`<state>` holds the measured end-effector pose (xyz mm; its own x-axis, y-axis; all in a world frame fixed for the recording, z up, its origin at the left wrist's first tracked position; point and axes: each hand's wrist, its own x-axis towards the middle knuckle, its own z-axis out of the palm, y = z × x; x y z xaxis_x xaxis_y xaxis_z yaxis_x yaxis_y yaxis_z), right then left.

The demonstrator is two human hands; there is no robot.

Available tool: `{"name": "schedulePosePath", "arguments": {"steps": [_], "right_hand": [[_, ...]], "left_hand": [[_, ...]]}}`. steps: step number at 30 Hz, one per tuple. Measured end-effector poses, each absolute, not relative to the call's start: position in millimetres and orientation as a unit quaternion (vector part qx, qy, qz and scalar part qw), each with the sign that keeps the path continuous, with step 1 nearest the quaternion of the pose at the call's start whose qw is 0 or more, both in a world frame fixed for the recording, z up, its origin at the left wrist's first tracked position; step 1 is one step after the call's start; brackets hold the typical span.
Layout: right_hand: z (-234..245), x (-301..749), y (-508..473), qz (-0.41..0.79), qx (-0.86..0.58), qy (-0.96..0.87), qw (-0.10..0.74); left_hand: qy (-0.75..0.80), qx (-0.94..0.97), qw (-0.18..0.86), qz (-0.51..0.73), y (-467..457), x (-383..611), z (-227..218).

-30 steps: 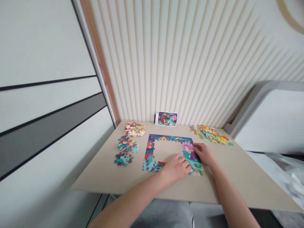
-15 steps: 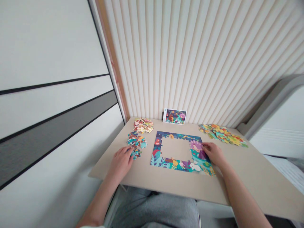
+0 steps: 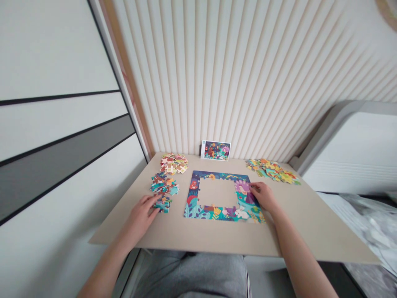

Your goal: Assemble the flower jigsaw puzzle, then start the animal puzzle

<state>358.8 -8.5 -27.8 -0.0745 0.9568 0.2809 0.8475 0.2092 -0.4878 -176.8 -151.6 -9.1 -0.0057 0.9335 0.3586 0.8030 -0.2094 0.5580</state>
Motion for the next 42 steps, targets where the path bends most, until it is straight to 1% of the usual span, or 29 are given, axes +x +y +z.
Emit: {"name": "schedulePosePath", "arguments": {"steps": [3,7,11,15,19,23,31,36,42], "right_hand": [[-26,358,-10,0.097,-0.622,-0.727,0.274],[-26,357,-10,0.094,-0.625,-0.726,0.271],[-28,358,-9,0.092,-0.626,-0.727,0.268],[-28,358,-9,0.098,-0.625,-0.724,0.274],[-29,358,-10,0.106,-0.625,-0.717,0.289],[-29,358,-10,0.109,-0.626,-0.715,0.292],[-23,358,-12,0.112,-0.628,-0.721,0.271],[-22,358,-12,0.112,-0.63,-0.721,0.265],[-28,364,-8,0.109,-0.63,-0.724,0.259]], "left_hand": [[0.601,0.686,0.164,0.376,-149,-167,4],[0.552,0.658,0.291,0.422,-137,-138,32],[0.474,0.69,0.37,0.403,-102,-87,48],[0.415,0.736,0.406,0.348,-57,-27,34],[0.385,0.765,0.409,0.315,-28,11,7],[0.388,0.77,0.393,0.318,-24,11,-7],[0.373,0.776,0.372,0.347,-36,2,-5],[0.354,0.808,0.315,0.351,-39,9,-5],[0.349,0.817,0.3,0.348,-42,12,-4]]}}
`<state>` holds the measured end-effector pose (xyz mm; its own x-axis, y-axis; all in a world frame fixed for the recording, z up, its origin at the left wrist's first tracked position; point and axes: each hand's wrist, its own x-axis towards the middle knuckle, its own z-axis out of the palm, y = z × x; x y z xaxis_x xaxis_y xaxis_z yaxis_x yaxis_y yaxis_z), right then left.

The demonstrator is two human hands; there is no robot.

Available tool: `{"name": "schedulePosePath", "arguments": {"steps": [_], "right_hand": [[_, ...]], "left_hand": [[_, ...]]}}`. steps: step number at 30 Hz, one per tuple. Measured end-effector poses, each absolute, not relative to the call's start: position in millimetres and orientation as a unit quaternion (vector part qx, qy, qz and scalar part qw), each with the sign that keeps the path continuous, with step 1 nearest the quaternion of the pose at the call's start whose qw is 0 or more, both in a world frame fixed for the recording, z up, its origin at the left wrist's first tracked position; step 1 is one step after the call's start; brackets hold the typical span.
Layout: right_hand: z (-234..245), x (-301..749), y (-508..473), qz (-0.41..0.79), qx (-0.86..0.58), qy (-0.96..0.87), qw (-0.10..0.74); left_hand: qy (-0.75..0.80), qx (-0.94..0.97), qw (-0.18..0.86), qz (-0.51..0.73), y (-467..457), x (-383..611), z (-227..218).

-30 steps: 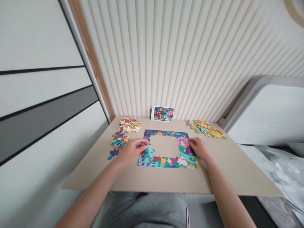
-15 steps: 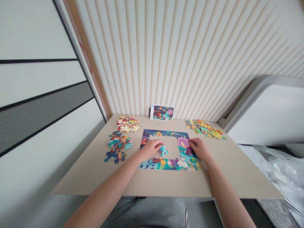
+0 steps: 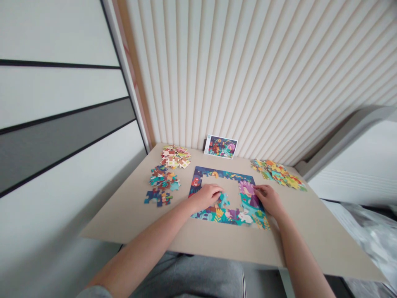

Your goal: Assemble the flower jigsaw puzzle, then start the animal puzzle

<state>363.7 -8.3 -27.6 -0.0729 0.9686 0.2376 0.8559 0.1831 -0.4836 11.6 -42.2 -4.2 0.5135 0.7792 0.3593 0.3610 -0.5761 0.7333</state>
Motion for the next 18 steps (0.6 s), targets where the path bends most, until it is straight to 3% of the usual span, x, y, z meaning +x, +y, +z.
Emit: {"name": "schedulePosePath", "arguments": {"steps": [11,14,18], "right_hand": [[-30,368,-5,0.11,-0.618,-0.734,0.26],[-31,368,-5,0.108,-0.618,-0.732,0.264],[-32,368,-4,0.104,-0.614,-0.737,0.264]], "left_hand": [[0.408,0.772,0.28,0.4,-52,-7,24],[0.465,0.758,0.215,0.403,-60,-37,42],[0.503,0.803,0.119,0.298,-75,-84,45]]}}
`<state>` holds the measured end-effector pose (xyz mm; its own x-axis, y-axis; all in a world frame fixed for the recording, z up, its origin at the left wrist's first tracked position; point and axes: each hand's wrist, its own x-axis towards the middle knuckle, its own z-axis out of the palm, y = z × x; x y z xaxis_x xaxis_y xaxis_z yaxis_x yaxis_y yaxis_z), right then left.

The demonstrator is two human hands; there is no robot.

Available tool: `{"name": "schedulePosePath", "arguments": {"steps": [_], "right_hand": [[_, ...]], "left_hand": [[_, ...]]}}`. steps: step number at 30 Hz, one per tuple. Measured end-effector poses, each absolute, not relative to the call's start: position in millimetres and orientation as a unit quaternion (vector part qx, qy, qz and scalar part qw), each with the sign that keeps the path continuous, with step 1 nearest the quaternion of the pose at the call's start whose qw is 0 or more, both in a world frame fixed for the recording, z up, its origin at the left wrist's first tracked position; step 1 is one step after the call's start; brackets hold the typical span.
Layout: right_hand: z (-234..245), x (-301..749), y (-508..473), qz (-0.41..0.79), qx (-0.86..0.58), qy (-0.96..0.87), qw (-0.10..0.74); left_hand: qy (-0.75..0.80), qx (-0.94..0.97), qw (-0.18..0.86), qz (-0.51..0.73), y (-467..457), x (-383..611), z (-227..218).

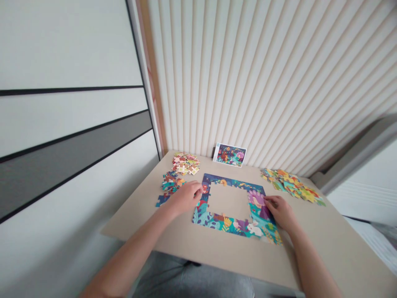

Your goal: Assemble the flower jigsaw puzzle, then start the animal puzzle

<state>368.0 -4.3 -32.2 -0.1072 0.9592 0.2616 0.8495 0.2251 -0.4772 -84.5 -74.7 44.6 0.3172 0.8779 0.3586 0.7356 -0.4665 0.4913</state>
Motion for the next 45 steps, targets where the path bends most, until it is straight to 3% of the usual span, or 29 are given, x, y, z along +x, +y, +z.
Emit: {"name": "schedulePosePath", "arguments": {"steps": [5,14,23,29,37,45], "right_hand": [[-35,369,-3,0.094,-0.611,-0.74,0.265],[-30,364,-7,0.096,-0.612,-0.738,0.268],[-32,364,-6,0.091,-0.618,-0.738,0.256],[-31,364,-8,0.085,-0.62,-0.741,0.243],[-29,362,-9,0.088,-0.62,-0.739,0.247],[-28,362,-11,0.085,-0.612,-0.746,0.249]], "left_hand": [[0.573,0.797,0.051,0.185,-83,-126,23],[0.607,0.777,-0.062,0.155,-59,-148,31],[0.637,0.741,-0.026,0.211,-49,-160,3],[0.542,0.79,0.019,0.285,-66,-130,17],[0.4,0.884,0.071,0.23,-68,-44,30],[0.373,0.878,0.138,0.265,-63,-48,14]]}}
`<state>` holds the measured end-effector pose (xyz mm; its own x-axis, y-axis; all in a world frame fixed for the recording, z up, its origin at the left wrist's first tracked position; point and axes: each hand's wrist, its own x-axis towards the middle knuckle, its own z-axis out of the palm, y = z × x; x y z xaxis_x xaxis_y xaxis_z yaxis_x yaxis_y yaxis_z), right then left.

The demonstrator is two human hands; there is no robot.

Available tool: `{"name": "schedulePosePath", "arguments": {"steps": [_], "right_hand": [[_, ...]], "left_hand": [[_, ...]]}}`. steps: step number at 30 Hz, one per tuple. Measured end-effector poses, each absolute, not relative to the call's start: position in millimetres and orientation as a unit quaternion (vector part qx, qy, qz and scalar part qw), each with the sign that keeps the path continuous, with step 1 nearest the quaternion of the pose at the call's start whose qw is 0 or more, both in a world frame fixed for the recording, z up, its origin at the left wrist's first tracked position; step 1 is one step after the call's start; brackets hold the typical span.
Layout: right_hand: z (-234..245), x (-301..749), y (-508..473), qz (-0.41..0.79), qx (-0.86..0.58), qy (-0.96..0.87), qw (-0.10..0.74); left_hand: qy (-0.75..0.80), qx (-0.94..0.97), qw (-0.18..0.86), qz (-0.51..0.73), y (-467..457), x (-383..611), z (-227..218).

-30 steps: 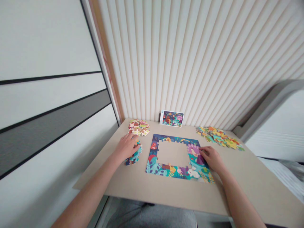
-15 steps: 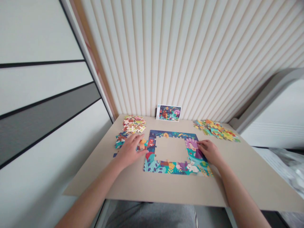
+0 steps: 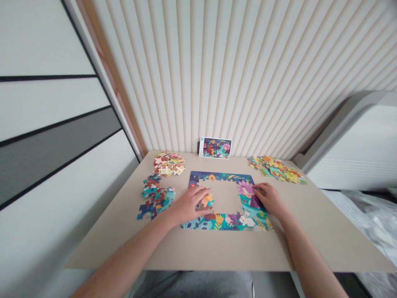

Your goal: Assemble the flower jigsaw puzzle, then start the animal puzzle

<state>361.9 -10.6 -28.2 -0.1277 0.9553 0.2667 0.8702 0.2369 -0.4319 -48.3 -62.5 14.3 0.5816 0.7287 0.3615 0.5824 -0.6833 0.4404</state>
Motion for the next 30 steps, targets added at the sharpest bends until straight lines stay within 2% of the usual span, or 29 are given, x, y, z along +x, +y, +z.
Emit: {"name": "schedulePosePath", "arguments": {"steps": [12,19,30], "right_hand": [[-24,359,-13,0.086,-0.616,-0.742,0.25],[-25,360,-12,0.089,-0.614,-0.742,0.255],[-23,357,-13,0.087,-0.615,-0.742,0.251]], "left_hand": [[0.38,0.862,0.202,0.268,-69,-51,11],[0.431,0.852,0.165,0.247,-68,-46,9],[0.384,0.896,0.134,0.178,-66,-61,14]]}}
